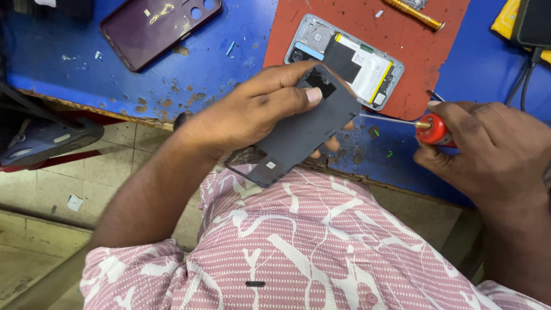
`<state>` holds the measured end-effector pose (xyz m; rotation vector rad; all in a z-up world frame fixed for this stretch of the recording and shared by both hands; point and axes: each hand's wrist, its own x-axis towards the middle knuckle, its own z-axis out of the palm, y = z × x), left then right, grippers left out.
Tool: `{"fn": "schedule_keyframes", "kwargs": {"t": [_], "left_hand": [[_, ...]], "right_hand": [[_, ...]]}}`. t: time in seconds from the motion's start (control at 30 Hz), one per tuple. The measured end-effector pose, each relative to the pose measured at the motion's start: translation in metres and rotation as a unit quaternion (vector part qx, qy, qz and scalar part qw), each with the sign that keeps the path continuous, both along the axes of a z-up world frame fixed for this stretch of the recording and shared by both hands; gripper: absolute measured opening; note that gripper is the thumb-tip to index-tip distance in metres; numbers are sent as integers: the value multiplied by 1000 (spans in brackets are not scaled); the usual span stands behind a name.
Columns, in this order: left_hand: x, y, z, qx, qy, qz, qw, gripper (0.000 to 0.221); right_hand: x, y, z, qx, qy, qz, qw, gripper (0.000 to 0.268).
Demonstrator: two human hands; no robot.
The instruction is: The person disassembles a smartphone, removes the back cover, applies adhesive to the frame, and reassembles the device. The person uses a screwdriver and tweezers to manipulate internal components and secures the back cover with rubber bands.
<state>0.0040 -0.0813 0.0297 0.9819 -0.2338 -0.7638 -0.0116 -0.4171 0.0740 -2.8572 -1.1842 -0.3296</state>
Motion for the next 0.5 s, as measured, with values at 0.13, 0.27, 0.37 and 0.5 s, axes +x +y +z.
{"fn": "schedule_keyframes", "kwargs": {"t": [0.13,0.27,0.37,0.5], "left_hand": [[-2,-9,-4,-32,31,63,997,37],[-2,-12,-10,-24,18,97,995,35],[-4,-16,-15,11,1,136,991,35],[-6,-18,-19,43,-3,169,985,35]], "right_hand": [[-4,4,-6,18,5,-27,999,38],[-8,8,-10,38,5,-38,999,45],[-8,11,-12,37,8,-44,998,51],[-10,13,-16,41,8,-36,998,48]]}}
